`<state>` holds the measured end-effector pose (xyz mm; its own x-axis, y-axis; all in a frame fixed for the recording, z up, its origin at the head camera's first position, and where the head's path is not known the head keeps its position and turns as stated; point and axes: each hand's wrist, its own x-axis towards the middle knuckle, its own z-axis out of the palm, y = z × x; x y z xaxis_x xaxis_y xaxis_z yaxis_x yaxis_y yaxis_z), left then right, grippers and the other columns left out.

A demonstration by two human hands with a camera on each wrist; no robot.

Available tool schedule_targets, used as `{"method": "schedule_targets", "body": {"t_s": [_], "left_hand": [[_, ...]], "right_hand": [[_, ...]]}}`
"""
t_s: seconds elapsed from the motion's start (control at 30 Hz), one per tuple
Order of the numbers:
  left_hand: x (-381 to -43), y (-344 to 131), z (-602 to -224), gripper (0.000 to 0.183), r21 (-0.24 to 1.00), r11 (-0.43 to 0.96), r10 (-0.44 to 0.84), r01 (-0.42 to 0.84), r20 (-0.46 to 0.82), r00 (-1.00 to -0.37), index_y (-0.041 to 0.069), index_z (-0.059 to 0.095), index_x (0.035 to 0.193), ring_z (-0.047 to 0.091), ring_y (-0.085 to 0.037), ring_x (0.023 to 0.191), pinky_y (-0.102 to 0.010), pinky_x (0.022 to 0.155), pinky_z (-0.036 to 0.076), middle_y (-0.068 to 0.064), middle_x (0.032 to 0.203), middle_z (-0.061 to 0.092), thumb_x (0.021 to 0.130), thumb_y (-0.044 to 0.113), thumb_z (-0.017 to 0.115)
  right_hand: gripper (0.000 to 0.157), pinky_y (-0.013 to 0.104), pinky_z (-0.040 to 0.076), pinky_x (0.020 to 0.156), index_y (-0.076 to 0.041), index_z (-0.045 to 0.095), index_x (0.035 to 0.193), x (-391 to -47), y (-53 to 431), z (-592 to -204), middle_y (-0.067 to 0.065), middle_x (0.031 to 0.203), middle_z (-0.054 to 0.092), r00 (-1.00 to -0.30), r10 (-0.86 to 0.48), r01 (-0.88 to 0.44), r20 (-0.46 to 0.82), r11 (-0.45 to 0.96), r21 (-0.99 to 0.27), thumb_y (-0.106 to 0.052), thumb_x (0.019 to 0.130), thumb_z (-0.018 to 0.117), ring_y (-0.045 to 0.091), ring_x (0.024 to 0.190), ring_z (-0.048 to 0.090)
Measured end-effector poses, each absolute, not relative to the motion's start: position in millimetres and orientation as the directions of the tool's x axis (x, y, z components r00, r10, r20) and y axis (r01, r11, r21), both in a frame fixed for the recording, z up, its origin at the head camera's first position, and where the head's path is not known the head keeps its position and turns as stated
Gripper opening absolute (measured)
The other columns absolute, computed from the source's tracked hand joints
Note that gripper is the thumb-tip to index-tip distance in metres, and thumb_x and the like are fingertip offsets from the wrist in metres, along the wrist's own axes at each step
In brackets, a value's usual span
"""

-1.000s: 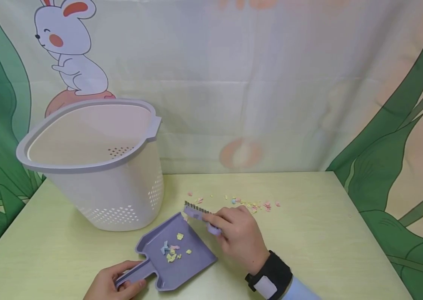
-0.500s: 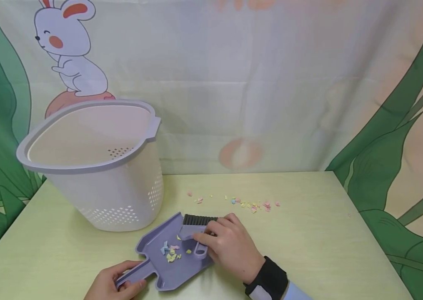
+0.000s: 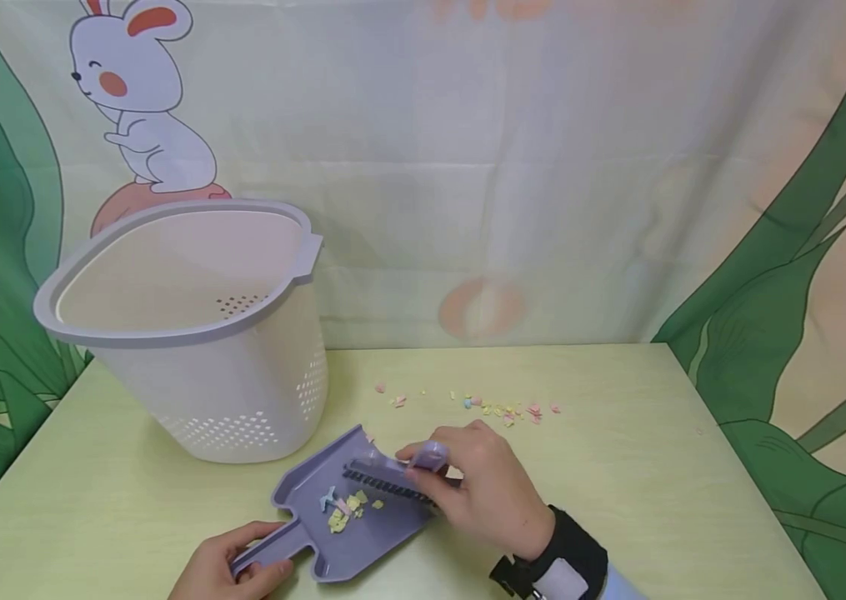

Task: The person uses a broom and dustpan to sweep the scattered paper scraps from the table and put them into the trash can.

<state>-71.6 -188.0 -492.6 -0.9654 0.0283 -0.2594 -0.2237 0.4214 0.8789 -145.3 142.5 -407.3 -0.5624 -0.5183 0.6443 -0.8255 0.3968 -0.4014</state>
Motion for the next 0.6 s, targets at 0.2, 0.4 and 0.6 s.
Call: {"method": "schedule_targets", "body": {"t_s": [0.2,0.4,0.6], "left_hand": [[-72,-188,-492,0.041,0.88,0.42,0.036,-0.221,-0.259,-0.965,0.011,0.076,0.117,0.045,-0.003,0.053,-0.018,0.051,0.039,0.004,0.063,0.052,0.081,0.027,0.087],[-71,-188,-491,0.039,0.884,0.408,0.048,-0.23,-0.272,-0.961,0.01,0.075,0.116,0.043,-0.004,0.053,-0.019,0.051,0.038,0.004,0.064,0.052,0.082,0.026,0.086],[-71,-188,-490,0.041,0.881,0.413,0.046,-0.23,-0.272,-0.961,0.01,0.075,0.117,0.043,-0.004,0.053,-0.019,0.051,0.037,0.003,0.064,0.051,0.082,0.026,0.086]], "right_hand": [[0.033,0.032,0.046,0.075,-0.02,0.08,0.108,-156,139,-425,-0.01,0.089,0.072,-0.509,-0.446,-0.803,0.736,0.555,-0.219,-0.005,0.079,0.086,0.006,0.075,0.064],[0.049,0.031,0.044,0.081,-0.024,0.08,0.109,-153,127,-448,-0.008,0.093,0.07,-0.448,-0.608,-0.803,0.655,0.596,0.004,0.006,0.07,0.077,0.012,0.084,0.063],[0.048,0.028,0.044,0.085,-0.028,0.08,0.108,-143,125,-438,-0.013,0.095,0.069,-0.432,-0.678,-0.869,0.595,0.49,-0.072,0.005,0.074,0.078,0.006,0.086,0.062]]}}
